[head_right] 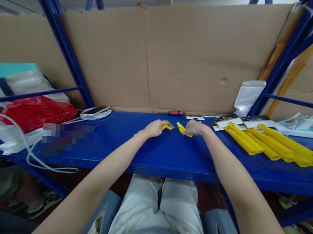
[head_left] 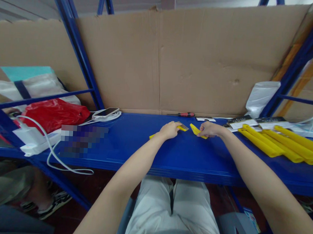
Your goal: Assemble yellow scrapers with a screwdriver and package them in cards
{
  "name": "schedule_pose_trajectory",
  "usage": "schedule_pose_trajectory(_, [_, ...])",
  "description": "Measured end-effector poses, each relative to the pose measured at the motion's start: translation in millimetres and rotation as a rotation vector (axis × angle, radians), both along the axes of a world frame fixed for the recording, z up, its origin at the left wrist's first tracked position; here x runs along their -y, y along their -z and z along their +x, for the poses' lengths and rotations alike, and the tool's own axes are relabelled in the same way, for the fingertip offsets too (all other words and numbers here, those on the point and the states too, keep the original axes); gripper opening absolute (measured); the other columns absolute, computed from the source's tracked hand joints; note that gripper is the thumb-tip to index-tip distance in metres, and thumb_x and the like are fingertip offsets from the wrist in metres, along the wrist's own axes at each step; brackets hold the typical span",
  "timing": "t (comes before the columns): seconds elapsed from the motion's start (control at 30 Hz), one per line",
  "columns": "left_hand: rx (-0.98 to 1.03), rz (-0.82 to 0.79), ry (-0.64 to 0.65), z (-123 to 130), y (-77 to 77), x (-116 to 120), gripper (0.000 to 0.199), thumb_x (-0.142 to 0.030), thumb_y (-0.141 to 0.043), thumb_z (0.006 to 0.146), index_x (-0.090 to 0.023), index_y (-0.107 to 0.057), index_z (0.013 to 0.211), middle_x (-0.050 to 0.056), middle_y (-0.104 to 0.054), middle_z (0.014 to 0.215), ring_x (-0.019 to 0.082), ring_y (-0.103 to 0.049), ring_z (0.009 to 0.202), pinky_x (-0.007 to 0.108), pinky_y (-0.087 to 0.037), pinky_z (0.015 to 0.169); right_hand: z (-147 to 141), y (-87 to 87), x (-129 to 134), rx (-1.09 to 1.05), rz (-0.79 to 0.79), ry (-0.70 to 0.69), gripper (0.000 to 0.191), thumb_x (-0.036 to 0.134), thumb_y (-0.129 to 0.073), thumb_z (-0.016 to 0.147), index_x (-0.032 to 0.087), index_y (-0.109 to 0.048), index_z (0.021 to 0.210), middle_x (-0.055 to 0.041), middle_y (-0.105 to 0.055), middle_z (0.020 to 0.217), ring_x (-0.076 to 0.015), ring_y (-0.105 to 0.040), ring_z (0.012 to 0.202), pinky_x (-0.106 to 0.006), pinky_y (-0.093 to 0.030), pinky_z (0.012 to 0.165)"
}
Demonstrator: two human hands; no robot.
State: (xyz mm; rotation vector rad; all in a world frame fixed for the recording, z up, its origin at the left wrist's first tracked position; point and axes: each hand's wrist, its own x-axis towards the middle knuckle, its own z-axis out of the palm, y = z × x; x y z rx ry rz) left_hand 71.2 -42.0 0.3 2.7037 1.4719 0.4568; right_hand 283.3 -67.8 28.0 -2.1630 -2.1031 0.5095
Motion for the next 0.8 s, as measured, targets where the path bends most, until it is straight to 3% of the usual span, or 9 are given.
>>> schedule_pose_trajectory(0.07, [0.011,0.000,0.000,-0.1,0.8,-0.6,0.043,-0.022,-0.044,0.093,-0.023,-0.054,0.135,0.010,-0.061,0.127,0.025,-0.060,0.113,0.034,-0.045,0.096,-0.2,-0.1,-0.1,0.041,0.004,0.024,0.017,0.019,-0.061,0.077,0.014,-0.061,0.061,0.0028,-0.049,0.043,-0.0063,-0.039,0.036,-0.020,-0.033,0.043])
schedule_pose_trajectory(0.17, [0.027,0.004,0.007,-0.3,2.2,-1.5,0.043,-0.022,-0.045,0.093,-0.023,-0.053,0.135,0.011,-0.062,0.126,0.025,-0.060,0.112,0.034,-0.046,0.095,1.0,3.9,-3.2,0.008,0.050,0.061,0.006,0.013,-0.059,0.077,0.014,-0.065,0.075,0.0021,-0.057,0.047,-0.0070,-0.044,0.035,-0.020,-0.037,0.043])
schedule_pose_trajectory(0.3, [0.037,0.013,0.003,-0.3,3.9,-2.5,0.041,-0.023,-0.046,0.092,-0.023,-0.055,0.133,0.011,-0.063,0.123,0.024,-0.061,0.110,0.035,-0.046,0.094,4.0,11.9,-13.1,-0.066,0.144,0.102,0.019,0.008,-0.057,0.076,0.015,-0.065,0.092,0.0003,-0.064,0.057,-0.0094,-0.052,0.038,-0.020,-0.039,0.041])
schedule_pose_trajectory(0.43, [0.048,0.027,0.009,0.1,5.2,-3.4,0.040,-0.023,-0.047,0.092,-0.022,-0.056,0.131,0.010,-0.065,0.121,0.024,-0.061,0.110,0.035,-0.046,0.095,5.2,13.7,-18.7,-0.107,0.285,0.126,0.019,0.010,-0.049,0.079,0.014,-0.066,0.086,-0.0029,-0.065,0.060,-0.0118,-0.057,0.043,-0.021,-0.042,0.044])
schedule_pose_trajectory(0.53, [0.064,0.033,0.018,0.6,5.8,-3.9,0.040,-0.023,-0.049,0.091,-0.020,-0.056,0.130,0.011,-0.065,0.122,0.023,-0.060,0.112,0.035,-0.046,0.096,5.3,12.7,-18.9,-0.170,0.506,0.091,0.016,0.015,-0.050,0.079,0.015,-0.065,0.075,-0.0051,-0.067,0.063,-0.0143,-0.062,0.054,-0.023,-0.047,0.054])
schedule_pose_trajectory(0.67, [0.080,0.038,0.028,2.1,6.5,-3.8,0.042,-0.022,-0.050,0.090,-0.019,-0.055,0.132,0.011,-0.064,0.124,0.023,-0.058,0.116,0.034,-0.044,0.099,4.5,13.7,-23.0,-0.486,0.832,0.058,0.004,0.018,-0.058,0.072,0.017,-0.060,0.075,-0.0057,-0.069,0.077,-0.0156,-0.065,0.067,-0.025,-0.051,0.062])
schedule_pose_trajectory(0.8, [0.084,0.038,0.049,4.1,7.2,-3.6,0.045,-0.022,-0.050,0.090,-0.018,-0.052,0.135,0.011,-0.062,0.127,0.023,-0.057,0.119,0.034,-0.043,0.100,-2.6,13.2,-26.1,-0.920,0.780,0.054,0.027,0.015,-0.063,0.069,0.016,-0.054,0.094,-0.0027,-0.066,0.079,-0.0134,-0.061,0.059,-0.025,-0.050,0.052])
